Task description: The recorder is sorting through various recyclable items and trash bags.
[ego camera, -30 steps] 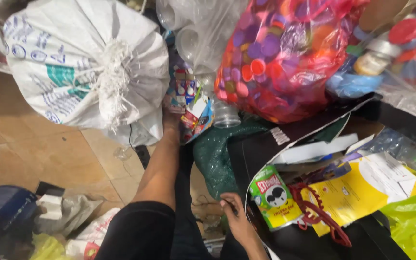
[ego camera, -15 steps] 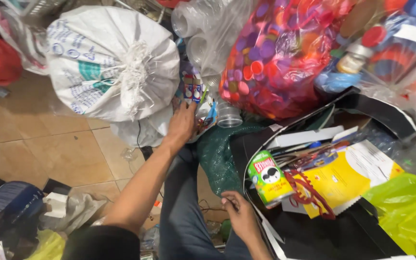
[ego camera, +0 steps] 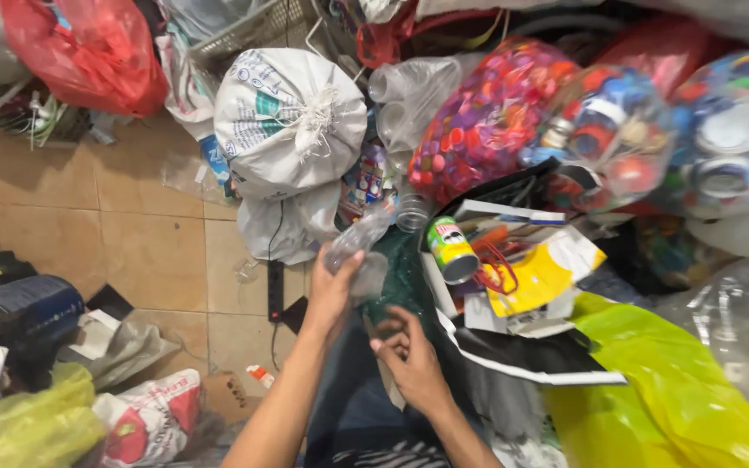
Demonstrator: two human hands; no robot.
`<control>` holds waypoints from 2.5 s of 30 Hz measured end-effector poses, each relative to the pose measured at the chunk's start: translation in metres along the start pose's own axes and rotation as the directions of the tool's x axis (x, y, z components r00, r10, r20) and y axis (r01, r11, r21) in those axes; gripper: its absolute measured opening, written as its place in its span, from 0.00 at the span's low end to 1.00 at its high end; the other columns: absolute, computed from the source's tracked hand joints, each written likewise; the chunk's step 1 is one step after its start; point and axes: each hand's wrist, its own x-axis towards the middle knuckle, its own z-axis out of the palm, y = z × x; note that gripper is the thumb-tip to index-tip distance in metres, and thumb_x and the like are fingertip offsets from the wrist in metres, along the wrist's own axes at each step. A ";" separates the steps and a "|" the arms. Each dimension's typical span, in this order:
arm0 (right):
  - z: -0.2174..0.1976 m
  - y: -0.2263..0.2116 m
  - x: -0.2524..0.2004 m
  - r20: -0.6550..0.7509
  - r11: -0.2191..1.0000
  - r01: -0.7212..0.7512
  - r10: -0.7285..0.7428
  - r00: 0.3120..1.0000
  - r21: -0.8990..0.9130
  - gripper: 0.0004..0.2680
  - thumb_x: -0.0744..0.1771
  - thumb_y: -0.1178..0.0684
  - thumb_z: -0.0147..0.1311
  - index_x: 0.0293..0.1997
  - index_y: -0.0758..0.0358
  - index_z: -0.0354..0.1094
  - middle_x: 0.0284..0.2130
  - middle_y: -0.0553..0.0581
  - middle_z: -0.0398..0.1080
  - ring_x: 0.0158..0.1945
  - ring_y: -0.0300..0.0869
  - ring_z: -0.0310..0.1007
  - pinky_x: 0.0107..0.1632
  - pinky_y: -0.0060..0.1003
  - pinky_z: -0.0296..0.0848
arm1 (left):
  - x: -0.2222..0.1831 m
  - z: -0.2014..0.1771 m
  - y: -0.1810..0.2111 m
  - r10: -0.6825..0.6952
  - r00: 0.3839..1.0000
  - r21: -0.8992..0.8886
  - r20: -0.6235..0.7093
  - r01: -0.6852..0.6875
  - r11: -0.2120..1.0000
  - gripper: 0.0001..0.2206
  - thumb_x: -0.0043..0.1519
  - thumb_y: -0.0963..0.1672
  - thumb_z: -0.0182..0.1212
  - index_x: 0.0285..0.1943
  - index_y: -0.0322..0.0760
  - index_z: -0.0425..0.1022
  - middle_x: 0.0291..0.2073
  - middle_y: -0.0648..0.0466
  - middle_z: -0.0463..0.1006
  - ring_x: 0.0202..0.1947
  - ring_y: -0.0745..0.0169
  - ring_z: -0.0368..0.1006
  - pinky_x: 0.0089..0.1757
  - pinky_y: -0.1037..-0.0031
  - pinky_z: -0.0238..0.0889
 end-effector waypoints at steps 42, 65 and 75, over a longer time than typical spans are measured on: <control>-0.212 -0.012 -0.173 -0.212 0.894 0.305 -0.244 0.946 0.329 0.08 0.68 0.53 0.61 0.48 0.66 0.73 0.34 0.49 0.73 0.25 0.30 0.63 0.25 0.24 0.60 | -0.271 0.157 -0.050 0.326 0.866 0.201 0.378 -0.421 0.884 0.16 0.70 0.48 0.55 0.55 0.28 0.74 0.41 0.53 0.78 0.44 0.69 0.70 0.47 0.76 0.65; -0.237 -0.031 -0.152 0.028 0.904 0.424 -0.426 0.904 0.061 0.14 0.65 0.56 0.61 0.55 0.67 0.68 0.39 0.55 0.75 0.36 0.36 0.74 0.35 0.31 0.73 | -0.264 0.164 -0.038 0.471 0.803 0.269 0.365 -0.576 0.772 0.19 0.61 0.43 0.68 0.58 0.30 0.70 0.46 0.48 0.80 0.46 0.65 0.78 0.46 0.73 0.72; -0.229 -0.021 -0.052 -0.111 0.882 0.340 -0.393 0.913 -0.326 0.14 0.64 0.55 0.63 0.54 0.67 0.70 0.34 0.57 0.75 0.29 0.37 0.73 0.32 0.33 0.74 | -0.253 0.104 -0.010 0.455 0.890 0.054 0.027 -0.456 0.888 0.17 0.65 0.45 0.62 0.59 0.32 0.69 0.49 0.51 0.78 0.44 0.65 0.77 0.43 0.73 0.70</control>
